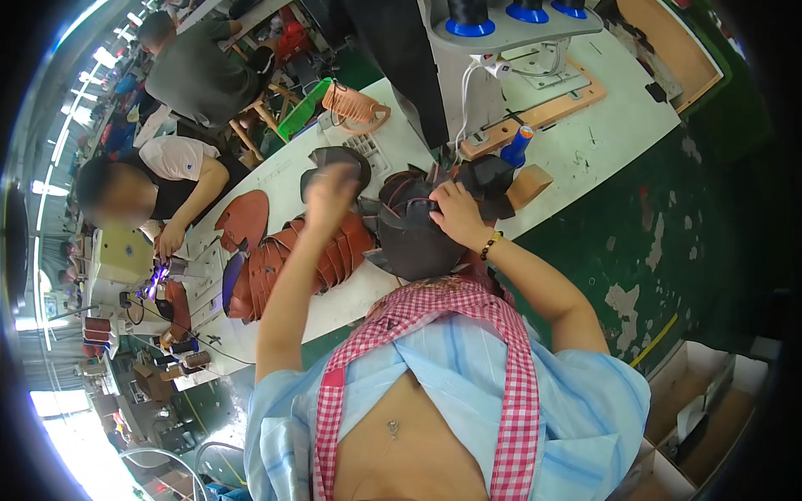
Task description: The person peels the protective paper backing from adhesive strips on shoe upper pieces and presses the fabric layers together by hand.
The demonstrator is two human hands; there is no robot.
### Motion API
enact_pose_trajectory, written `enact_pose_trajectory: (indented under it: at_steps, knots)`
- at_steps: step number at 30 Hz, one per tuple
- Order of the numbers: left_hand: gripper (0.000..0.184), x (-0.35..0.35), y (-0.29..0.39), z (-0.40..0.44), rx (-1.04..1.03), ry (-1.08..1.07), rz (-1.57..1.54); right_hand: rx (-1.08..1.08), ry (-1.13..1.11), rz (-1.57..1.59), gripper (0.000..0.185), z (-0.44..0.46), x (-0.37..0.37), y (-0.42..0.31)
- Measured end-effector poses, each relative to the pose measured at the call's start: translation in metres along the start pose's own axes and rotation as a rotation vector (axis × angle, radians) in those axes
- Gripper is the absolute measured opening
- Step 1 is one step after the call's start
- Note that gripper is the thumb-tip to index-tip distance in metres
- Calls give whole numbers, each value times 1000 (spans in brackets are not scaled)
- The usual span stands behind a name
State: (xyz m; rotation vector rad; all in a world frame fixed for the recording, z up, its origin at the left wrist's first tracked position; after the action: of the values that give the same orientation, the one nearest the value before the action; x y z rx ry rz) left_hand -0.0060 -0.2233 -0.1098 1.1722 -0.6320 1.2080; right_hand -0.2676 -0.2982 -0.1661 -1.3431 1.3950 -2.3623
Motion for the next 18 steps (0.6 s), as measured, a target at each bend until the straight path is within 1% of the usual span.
enact_pose_trajectory:
  at_steps: [1,2,4,5,7,8,9,10,11,12,13,14,15,16,17,18]
  knots:
    - [36,-10,28,-13,-207,26,-25,31,21,69,25,2,4,-2]
    - [37,-13,54,-20,-425,-110,0,-36,-32,255,22,7,4,1]
    - [39,-21,82,-38,-634,26,153,-183,-133,627,18,21,7,7]
    - [39,-24,86,-41,-589,53,132,-262,-212,613,18,28,15,9]
    - [38,-28,89,-38,-506,124,89,-408,-244,911,20,33,33,-1]
    - [39,-29,90,-35,-544,140,109,-475,-267,1058,22,38,42,-7]
    - [39,-26,90,-31,-575,159,136,-397,-317,1100,28,40,49,-19]
    - [40,-20,89,-27,-599,176,170,-421,-423,1112,38,42,54,-24]
    - [37,-15,89,-25,-621,150,210,-334,-454,1047,48,41,56,-26]
    - [33,-7,92,-23,-670,64,233,-250,-481,984,59,41,58,-30]
    - [32,0,96,-23,-707,4,286,-211,-554,896,74,42,60,-32]
    - [31,6,101,-24,-743,-60,335,-230,-572,887,73,42,61,-34]
    - [33,10,104,-26,-802,-60,384,-255,-589,878,72,40,67,-43]
    - [32,14,108,-28,-818,-59,438,-281,-602,868,71,39,70,-47]
    - [31,19,112,-28,-839,-58,492,-258,-606,892,73,39,70,-48]
    - [30,23,116,-29,-863,-58,544,-204,-603,790,74,42,74,-55]
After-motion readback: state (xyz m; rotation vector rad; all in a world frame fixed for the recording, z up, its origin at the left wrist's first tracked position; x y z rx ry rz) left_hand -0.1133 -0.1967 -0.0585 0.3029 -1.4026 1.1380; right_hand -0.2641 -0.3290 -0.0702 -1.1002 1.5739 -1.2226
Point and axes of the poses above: each hand's wrist, its own z-axis towards the middle knuckle, its own x-axis out of the back of the hand, y = z × x, the point moved 1 cm from there along z, towards the middle knuckle, and after that the axes turned 14 degrees about z, right-handed, at the moved point
